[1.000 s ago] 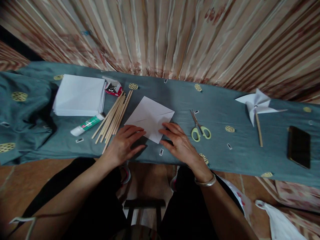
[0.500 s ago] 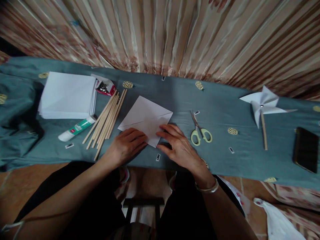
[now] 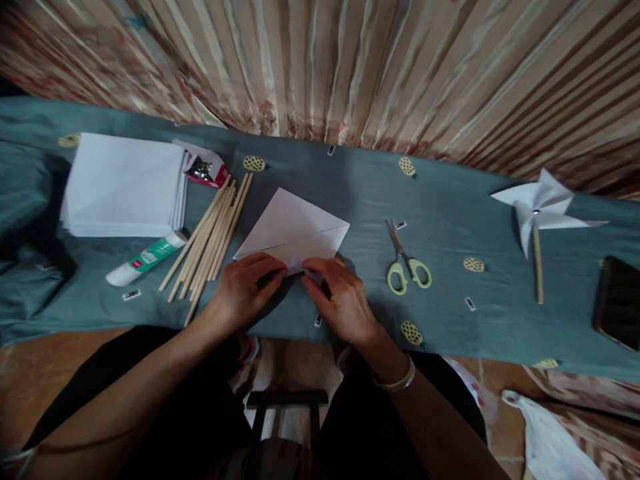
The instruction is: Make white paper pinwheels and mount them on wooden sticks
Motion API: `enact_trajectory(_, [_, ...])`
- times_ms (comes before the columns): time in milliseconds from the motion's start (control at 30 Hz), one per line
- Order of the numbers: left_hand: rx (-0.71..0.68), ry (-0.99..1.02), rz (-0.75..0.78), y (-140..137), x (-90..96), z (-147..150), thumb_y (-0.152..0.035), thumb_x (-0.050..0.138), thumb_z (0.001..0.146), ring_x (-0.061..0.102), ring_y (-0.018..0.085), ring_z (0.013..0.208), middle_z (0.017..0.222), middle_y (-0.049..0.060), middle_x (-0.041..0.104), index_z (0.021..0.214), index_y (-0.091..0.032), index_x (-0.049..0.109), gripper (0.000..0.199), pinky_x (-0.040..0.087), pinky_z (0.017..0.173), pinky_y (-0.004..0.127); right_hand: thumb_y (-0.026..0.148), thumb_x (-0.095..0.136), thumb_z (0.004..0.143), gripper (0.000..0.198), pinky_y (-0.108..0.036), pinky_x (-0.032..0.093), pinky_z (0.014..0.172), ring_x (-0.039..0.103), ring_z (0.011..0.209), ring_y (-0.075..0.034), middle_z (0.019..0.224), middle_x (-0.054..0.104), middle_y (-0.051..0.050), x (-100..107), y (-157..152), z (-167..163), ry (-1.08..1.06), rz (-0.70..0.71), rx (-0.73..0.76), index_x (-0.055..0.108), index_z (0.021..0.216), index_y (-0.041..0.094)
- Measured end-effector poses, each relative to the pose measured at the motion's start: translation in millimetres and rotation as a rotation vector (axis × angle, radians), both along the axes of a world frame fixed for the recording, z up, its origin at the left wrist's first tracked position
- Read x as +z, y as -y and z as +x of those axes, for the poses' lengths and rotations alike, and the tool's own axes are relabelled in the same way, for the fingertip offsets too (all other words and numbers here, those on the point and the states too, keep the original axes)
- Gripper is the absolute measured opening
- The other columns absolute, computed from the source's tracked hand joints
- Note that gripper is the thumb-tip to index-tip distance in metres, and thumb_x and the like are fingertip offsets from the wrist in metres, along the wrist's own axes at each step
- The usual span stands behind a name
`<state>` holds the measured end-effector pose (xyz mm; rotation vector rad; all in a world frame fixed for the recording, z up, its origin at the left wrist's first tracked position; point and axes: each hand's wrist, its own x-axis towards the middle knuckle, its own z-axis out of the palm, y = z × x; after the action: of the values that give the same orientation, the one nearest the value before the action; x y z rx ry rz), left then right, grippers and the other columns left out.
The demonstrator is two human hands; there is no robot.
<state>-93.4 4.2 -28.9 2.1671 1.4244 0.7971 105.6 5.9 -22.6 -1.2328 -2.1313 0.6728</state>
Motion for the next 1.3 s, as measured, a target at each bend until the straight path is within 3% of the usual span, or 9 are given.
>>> enact_trajectory(233, [0.077, 0.029, -0.061, -4.2, 0.2, 2.7, -0.017, 0.060, 0.087, 0.069, 0.017, 0.073, 0.080, 0.004, 0.073, 0.090, -0.016, 0.067, 0.007, 0.050, 0.067, 0.027, 0.015, 0.051, 0.095, 0.023, -0.037, 0.055, 0.090, 0.067, 0.097, -0.021, 0.105, 0.074, -0.009, -8.7, -1.0, -7.3, 0.043, 0.175, 0.034, 0.065, 0.113, 0.017])
enact_trajectory(333, [0.128, 0.079, -0.131, -4.8, -0.2, 3.0, -0.016, 0.061, 0.085, 0.069, 0.015, 0.069, 0.077, 0.001, 0.073, 0.101, -0.016, 0.063, 0.016, 0.050, 0.065, 0.024, 0.017, 0.051, 0.096, 0.025, -0.041, 0.055, 0.092, 0.067, 0.099, -0.022, 0.107, 0.074, -0.008, -9.4, -1.2, -9.7, 0.097, 0.188, 0.004, 0.068, 0.113, 0.020])
enact_trajectory(533, [0.104, 0.019, -0.095, -11.2, 1.4, 2.1, -0.017, 0.059, 0.086, 0.067, 0.015, 0.067, 0.075, 0.001, 0.071, 0.082, -0.017, 0.065, 0.007, 0.047, 0.063, 0.024, 0.015, 0.054, 0.093, 0.026, -0.043, 0.056, 0.093, 0.063, 0.105, -0.025, 0.115, 0.071, -0.010, -10.6, -0.8, -13.9, 0.167, 0.260, -0.039, 0.070, 0.112, 0.021])
enact_trajectory(1300, [0.101, 0.004, -0.168, -20.7, 6.2, 2.9, -0.017, 0.059, 0.084, 0.066, 0.014, 0.065, 0.074, 0.000, 0.072, 0.078, -0.018, 0.068, 0.011, 0.046, 0.061, 0.024, 0.012, 0.049, 0.091, 0.034, -0.051, 0.049, 0.100, 0.053, 0.118, -0.028, 0.130, 0.060, -0.010, -14.9, -8.2, -16.9, 0.225, 0.230, -0.025, 0.064, 0.119, 0.025])
